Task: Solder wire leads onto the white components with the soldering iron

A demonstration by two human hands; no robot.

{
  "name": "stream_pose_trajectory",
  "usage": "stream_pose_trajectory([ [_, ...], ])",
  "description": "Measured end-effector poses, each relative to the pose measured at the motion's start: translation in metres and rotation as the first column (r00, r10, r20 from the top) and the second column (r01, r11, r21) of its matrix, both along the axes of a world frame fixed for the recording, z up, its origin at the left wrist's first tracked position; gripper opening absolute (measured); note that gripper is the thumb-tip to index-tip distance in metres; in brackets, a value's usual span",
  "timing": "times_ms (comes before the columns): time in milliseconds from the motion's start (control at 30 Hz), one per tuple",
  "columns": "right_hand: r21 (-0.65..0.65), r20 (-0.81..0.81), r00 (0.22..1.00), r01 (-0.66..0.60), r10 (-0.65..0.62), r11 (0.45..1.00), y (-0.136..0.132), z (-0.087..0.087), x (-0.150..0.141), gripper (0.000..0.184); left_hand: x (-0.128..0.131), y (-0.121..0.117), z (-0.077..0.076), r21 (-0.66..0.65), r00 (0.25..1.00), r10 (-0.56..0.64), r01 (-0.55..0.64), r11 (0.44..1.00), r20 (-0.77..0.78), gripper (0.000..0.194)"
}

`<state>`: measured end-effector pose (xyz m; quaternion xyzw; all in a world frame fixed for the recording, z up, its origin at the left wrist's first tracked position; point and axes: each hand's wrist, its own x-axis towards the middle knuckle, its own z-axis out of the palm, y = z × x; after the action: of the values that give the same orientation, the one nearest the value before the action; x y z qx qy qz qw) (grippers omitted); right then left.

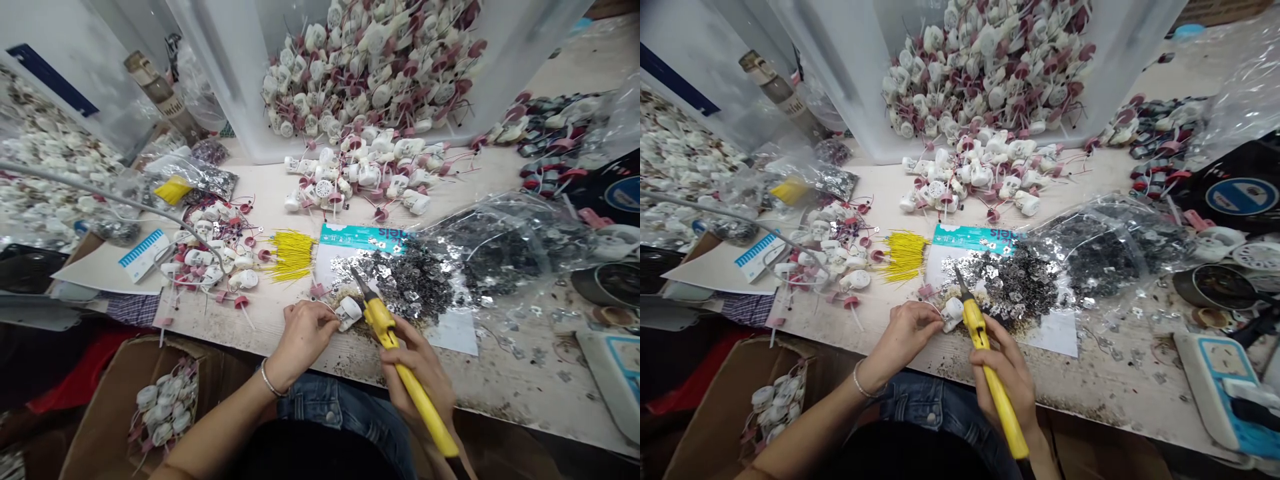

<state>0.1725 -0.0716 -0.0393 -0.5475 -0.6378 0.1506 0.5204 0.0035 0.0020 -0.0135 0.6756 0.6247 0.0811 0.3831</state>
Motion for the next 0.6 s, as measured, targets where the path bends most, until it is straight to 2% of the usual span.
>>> stream_pose_trajectory([
  [67,0.057,-0.019,1.000,0.018,-0.017,0.998,0.019,-0.010,-0.007,0.015,-0.001,-0.001,0.000,0.014,1.000,-0.012,0.012,1.000,0.010,0.008],
  [133,0.102,0.003,1.000,-0.017,0.017,0.995,0.033,-0.021,-0.013,0.015,-0.002,-0.002,0.000,0.042,1.000,-0.022,0.021,0.999,0.011,0.009],
  [233,0.122,0.029,0.998,-0.061,0.058,0.991,0.040,-0.031,-0.018,0.015,-0.005,-0.007,0.001,0.088,0.999,-0.049,0.048,0.995,0.011,0.009],
  [300,0.135,0.002,1.000,-0.026,0.026,0.991,0.038,-0.029,-0.020,0.015,-0.006,-0.011,0.002,0.144,0.997,-0.078,0.076,0.987,0.007,0.004],
  [433,0.092,-0.094,0.994,0.061,-0.052,0.994,0.029,-0.011,-0.027,0.018,-0.011,-0.018,0.008,0.345,0.983,-0.182,0.166,0.924,0.013,0.044],
  [533,0.066,-0.140,0.989,0.060,-0.050,0.996,0.027,-0.003,-0.029,0.016,-0.028,-0.020,0.026,0.406,0.972,-0.231,0.195,0.893,0.040,0.045],
  [600,0.062,-0.160,0.985,0.079,-0.068,0.995,0.027,-0.005,-0.028,0.016,-0.056,-0.022,0.045,0.365,0.987,-0.158,0.154,0.918,-0.019,0.044],
])
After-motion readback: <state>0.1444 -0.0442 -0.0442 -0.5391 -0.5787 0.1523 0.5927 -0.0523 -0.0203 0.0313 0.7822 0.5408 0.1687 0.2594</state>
